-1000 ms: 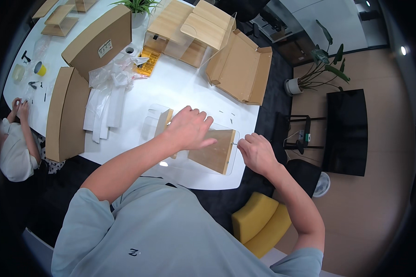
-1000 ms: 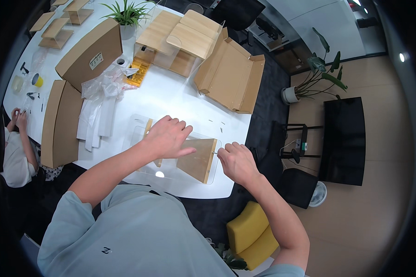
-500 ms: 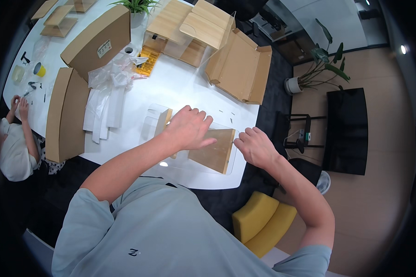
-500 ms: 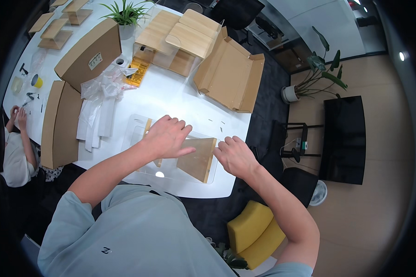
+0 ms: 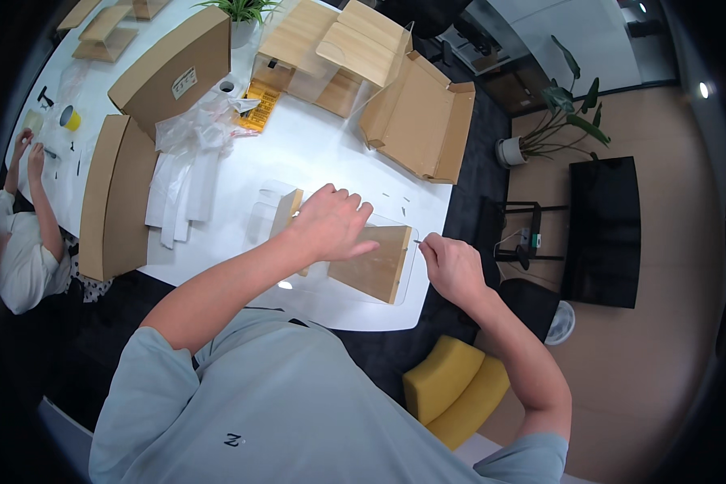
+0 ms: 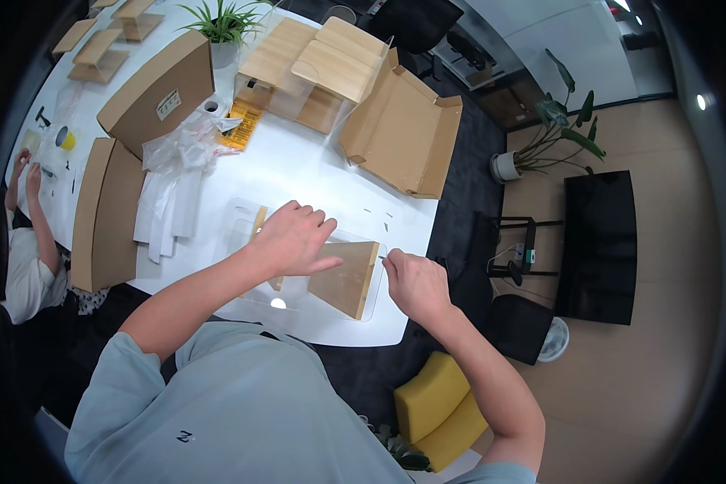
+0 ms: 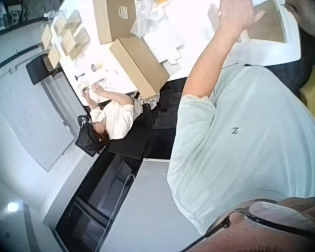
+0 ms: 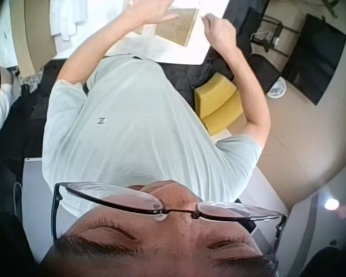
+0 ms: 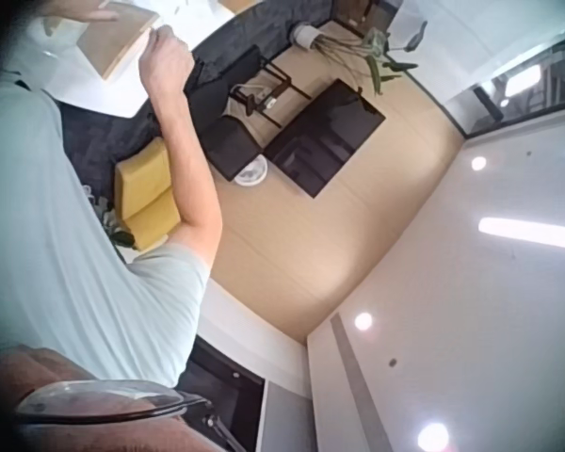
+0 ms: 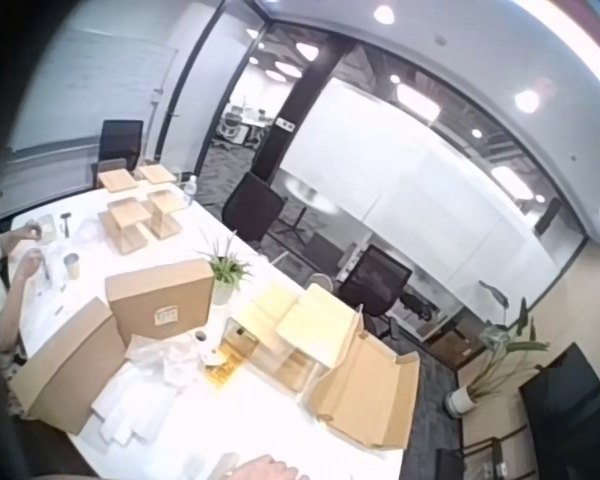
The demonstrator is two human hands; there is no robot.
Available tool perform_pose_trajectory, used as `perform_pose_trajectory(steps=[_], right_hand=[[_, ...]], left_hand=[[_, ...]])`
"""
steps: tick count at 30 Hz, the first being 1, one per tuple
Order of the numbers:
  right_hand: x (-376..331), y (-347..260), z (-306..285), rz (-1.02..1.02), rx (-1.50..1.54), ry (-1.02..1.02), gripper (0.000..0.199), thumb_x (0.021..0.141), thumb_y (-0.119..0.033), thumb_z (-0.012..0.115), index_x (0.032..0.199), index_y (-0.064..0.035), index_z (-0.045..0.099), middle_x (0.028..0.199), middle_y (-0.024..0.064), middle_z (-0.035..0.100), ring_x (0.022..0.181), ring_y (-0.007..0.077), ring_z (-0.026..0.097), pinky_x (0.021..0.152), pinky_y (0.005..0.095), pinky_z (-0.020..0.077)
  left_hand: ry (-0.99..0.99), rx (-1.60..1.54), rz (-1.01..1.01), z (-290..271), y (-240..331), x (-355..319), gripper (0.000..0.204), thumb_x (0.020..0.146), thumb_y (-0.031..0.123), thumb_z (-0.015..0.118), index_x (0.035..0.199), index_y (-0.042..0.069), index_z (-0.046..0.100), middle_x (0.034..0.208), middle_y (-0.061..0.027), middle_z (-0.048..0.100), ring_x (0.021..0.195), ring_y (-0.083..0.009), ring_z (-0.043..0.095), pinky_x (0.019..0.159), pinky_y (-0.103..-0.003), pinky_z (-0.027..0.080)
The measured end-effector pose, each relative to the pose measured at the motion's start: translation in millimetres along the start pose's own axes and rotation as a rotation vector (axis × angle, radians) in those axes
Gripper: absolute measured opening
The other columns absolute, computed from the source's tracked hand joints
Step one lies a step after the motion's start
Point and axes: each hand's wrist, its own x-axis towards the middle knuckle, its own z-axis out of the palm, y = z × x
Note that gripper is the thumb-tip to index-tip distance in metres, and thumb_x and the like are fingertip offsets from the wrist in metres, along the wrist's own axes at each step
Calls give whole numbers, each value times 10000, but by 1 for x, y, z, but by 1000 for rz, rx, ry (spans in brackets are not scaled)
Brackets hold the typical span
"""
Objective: The person assembles a small wooden shelving unit on a white table. They insert wooden dowels into pre-drilled holes and attach wooden panels to form the structure. The person uses a screwdriver to tighten screws and secure the pieces together.
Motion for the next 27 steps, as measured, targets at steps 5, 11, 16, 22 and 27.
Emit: perform_pose_trajectory(steps=[5,11,16,22,27], right_hand=[[0,24,9,-343,-163,64,138,954,-149,701,863,-46,685,764,104,662,779,299,662,718,433,537],[3,30,17,-424,-208,94,91,911,-119,696,841,-63,677,773,77,616,797,262,628,741,404,508],[8,30,9,-518,-384,32,54,925,-123,649,897,-87,677,857,60,622,884,233,614,801,375,496],[16,27,-4,-664,-541,3,59,931,-144,634,921,-98,671,932,41,619,946,208,597,832,360,489],[22,33,-6,-702,-550,-20,65,920,-150,640,887,-101,666,916,35,605,941,202,595,831,352,488]], left_hand=[[-16,2,5,0,-1,2,610,929,620,665,1123,44,715,963,-109,729,945,-264,708,898,-390,512],[0,-5,8,0,-1,1,617,928,617,668,1151,44,724,965,-108,731,949,-261,707,902,-386,512],[-18,-8,0,-1,0,1,623,927,615,670,1171,45,726,963,-109,731,951,-261,707,899,-385,513],[-15,-9,1,-1,0,2,610,928,611,672,1148,44,723,962,-110,730,951,-261,707,901,-385,513],[26,-17,12,2,-1,0,597,925,606,677,1123,44,716,967,-113,729,949,-265,708,911,-384,511]])
